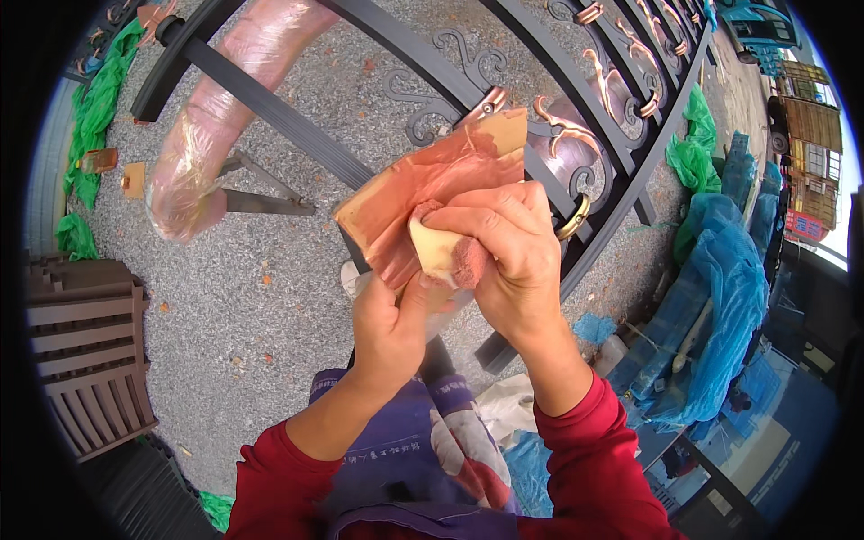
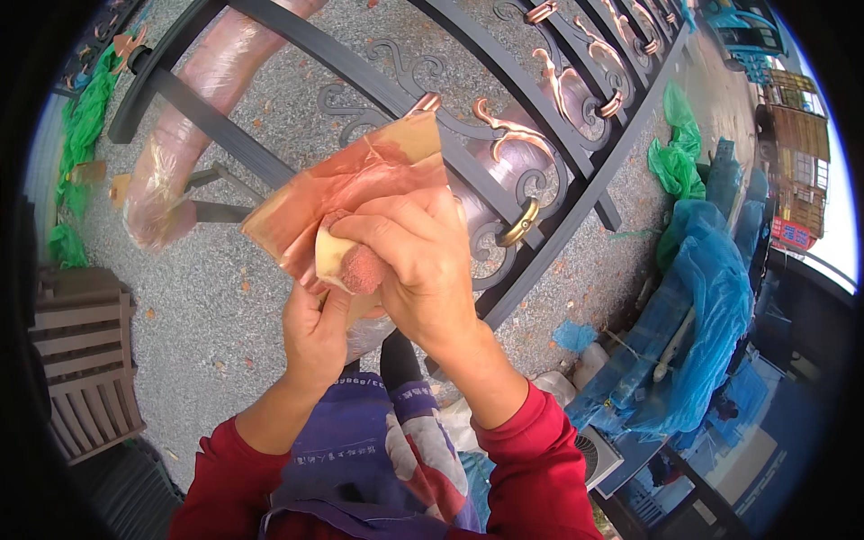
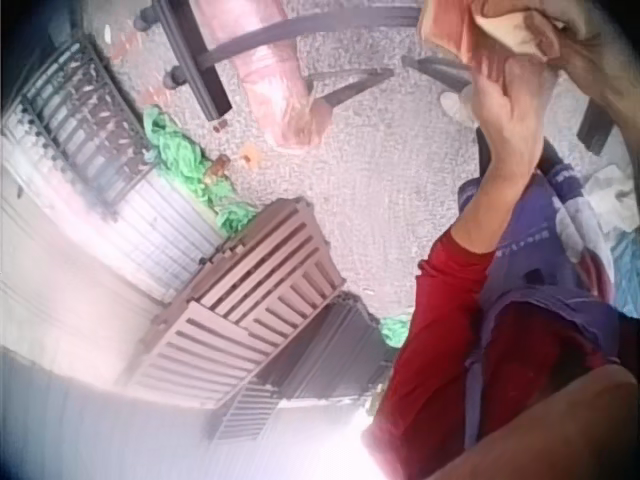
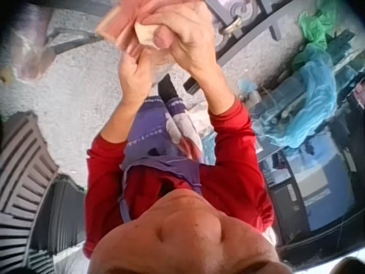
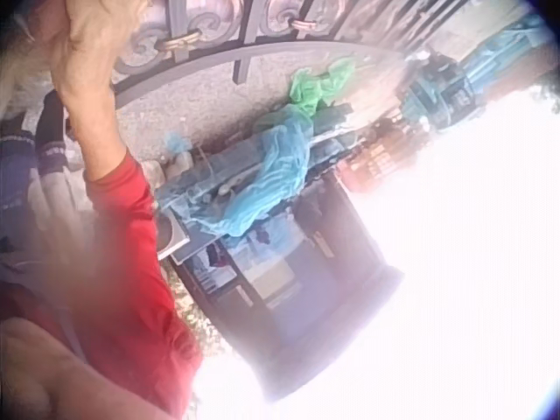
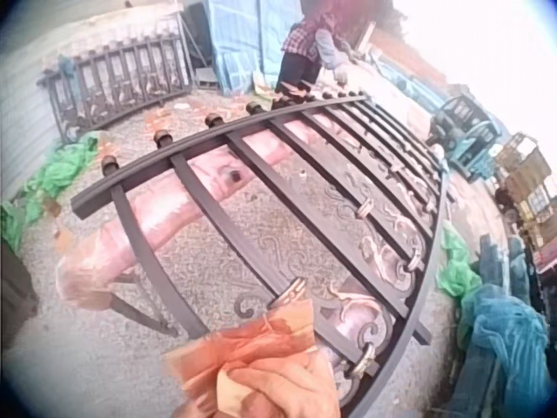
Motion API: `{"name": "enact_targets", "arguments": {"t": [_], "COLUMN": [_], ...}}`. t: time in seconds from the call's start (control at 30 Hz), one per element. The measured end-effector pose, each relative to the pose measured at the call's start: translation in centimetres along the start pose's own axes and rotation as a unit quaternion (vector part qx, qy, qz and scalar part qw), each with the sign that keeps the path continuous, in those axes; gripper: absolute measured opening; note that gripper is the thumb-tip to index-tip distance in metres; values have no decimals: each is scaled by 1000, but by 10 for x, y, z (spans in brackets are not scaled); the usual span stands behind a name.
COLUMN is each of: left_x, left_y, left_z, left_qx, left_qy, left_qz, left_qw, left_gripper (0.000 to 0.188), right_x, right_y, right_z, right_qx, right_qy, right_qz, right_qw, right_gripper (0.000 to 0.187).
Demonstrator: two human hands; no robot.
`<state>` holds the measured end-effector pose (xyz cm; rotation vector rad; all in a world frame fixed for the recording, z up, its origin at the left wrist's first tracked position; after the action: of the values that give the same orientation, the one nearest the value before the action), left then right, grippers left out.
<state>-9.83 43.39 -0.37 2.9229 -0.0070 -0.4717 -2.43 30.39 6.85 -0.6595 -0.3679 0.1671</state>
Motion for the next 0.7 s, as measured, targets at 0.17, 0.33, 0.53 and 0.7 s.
{"name": "enact_targets", "arguments": {"t": [0.17, 0.33, 0.53, 0.7], "left_x": [30, 85, 131, 141], "left_y": [-39, -56, -54, -50], "left_z": [-24, -44, -42, -32], "left_qx": [-32, -26, -19, 7], "left_qy": [12, 158, 215, 255], "left_qz": [-115, -191, -206, -241], "left_qw": [993, 968, 954, 936], "left_gripper": [31, 29, 28, 27], "right_x": [-48, -106, -82, -54], "right_y": [-64, -125, -99, -37], "right_z": [-29, -93, -91, -75], "right_qx": [-38, 98, 39, 39], "right_qy": [115, 321, 303, 231], "right_qz": [-59, -240, -125, -25], "right_qw": [991, 911, 944, 972], "right_gripper": [14, 19, 27, 28]}}
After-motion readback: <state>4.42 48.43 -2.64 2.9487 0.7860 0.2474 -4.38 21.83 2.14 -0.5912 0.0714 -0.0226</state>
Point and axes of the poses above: each hand's wrist, its own x-axis towards the middle knuckle, its own y-axis out of the palm, z = x × y, the point moved 4 cm from there along x, towards the middle knuckle, and after that the axes turned 8 degrees about x, right-handed, at the moved point
